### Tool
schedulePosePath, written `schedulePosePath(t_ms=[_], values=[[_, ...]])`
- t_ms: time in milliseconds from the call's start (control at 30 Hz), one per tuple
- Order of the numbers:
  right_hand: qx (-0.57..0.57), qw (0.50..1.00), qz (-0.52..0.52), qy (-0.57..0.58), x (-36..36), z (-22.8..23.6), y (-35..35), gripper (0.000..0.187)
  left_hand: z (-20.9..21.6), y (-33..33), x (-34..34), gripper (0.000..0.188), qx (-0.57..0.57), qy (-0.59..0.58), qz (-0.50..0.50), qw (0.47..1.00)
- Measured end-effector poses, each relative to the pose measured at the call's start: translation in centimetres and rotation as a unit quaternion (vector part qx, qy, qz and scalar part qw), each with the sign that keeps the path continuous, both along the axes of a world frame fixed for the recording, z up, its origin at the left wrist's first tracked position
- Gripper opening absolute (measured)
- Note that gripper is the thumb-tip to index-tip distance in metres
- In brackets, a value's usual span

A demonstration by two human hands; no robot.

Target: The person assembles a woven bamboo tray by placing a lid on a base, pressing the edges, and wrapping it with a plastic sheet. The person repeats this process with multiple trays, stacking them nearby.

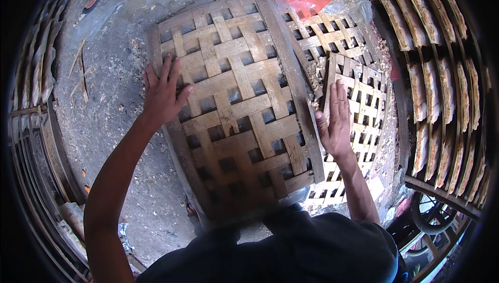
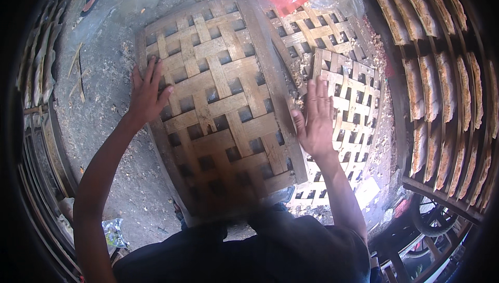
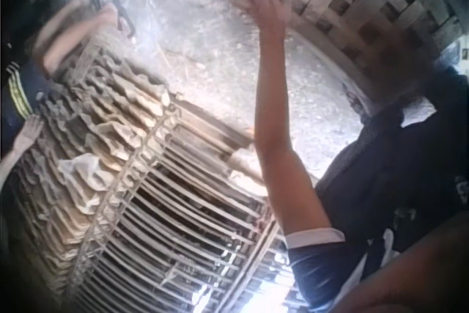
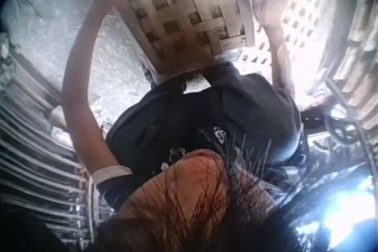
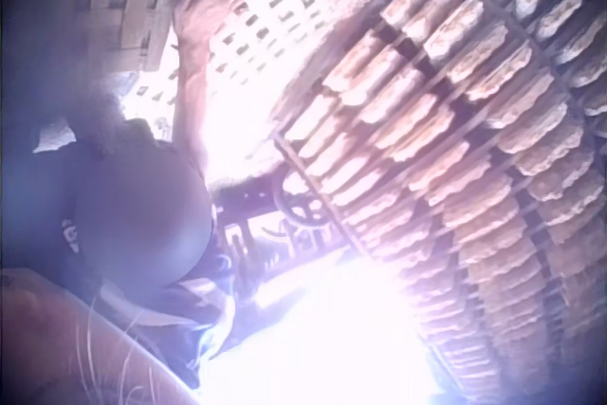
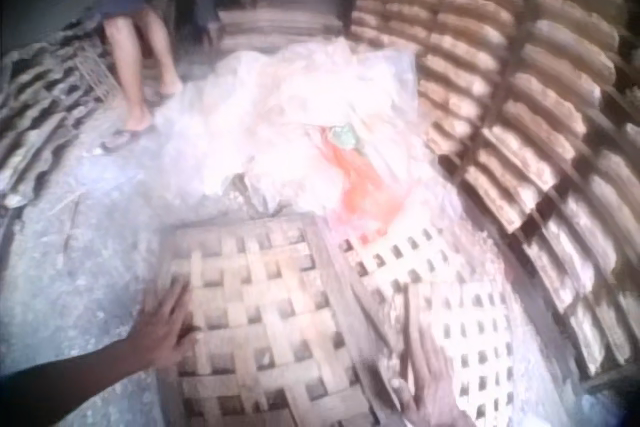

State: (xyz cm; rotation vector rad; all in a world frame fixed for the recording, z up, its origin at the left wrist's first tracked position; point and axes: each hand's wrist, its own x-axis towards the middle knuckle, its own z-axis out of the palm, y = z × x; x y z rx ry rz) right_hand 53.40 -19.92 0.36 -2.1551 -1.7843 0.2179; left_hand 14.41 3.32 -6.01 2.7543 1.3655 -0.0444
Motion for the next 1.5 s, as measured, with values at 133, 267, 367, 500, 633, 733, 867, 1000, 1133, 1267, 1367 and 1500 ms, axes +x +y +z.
schedulePosePath(t_ms=[133, 267, 367, 500, 633, 733, 867, 1000, 1133, 1267, 1367, 1500], values=[[-0.211, 0.95, 0.177, -0.144, -4.1, -0.8, -1.7, 0.069, 0.7, 0.1, 0.3, 0.083, -0.026, 0.017, 0.018, 0.999], [-0.059, 0.989, -0.134, -0.036, 3.2, -4.4, -2.8, 0.084, 1.0, 0.1, 1.4, 0.08, -0.025, 0.051, 0.02, 0.998], [-0.024, 0.999, -0.028, -0.02, 0.4, -1.5, -2.2, 0.082, 1.0, 0.0, 1.1, 0.081, -0.038, 0.052, 0.035, 0.997], [-0.122, 0.986, 0.072, -0.085, -1.9, -1.2, -2.7, 0.079, 1.2, 0.2, 1.2, 0.083, -0.046, 0.04, 0.041, 0.997], [-0.057, 0.991, -0.103, 0.058, 4.1, -3.6, -3.9, 0.081, 1.0, 0.0, 1.5, 0.084, -0.04, 0.046, 0.045, 0.997], [-0.038, 0.993, -0.058, 0.1, 0.4, -0.4, -2.8, 0.076, 1.4, -0.1, 1.3, 0.082, -0.039, 0.054, 0.052, 0.996], [-0.014, 0.997, 0.049, 0.053, -4.4, -0.8, -2.7, 0.076, 2.1, -1.1, 1.8, 0.081, -0.003, 0.016, -0.011, 1.0], [-0.016, 0.997, 0.062, 0.033, -4.9, -1.6, -2.6, 0.074, 3.1, -10.7, -0.5, 0.08, -0.06, -0.007, -0.154, 0.986], [-0.016, 0.996, 0.069, 0.05, -4.5, -2.0, -2.7, 0.074, 6.8, -22.3, -5.3, 0.083, -0.296, 0.054, -0.379, 0.875], [-0.031, 0.995, 0.067, 0.073, -4.8, -1.5, -2.3, 0.074, 5.5, -25.0, -10.7, 0.074, -0.223, -0.009, -0.444, 0.868], [-0.026, 0.996, 0.066, 0.053, -4.4, -1.9, -2.7, 0.073, 4.9, -17.7, -12.3, 0.073, -0.093, 0.055, -0.285, 0.952], [-0.03, 0.996, 0.068, 0.058, -4.5, -1.8, -2.4, 0.074, 5.6, -6.2, -16.0, 0.068, 0.05, 0.073, 0.102, 0.991]])
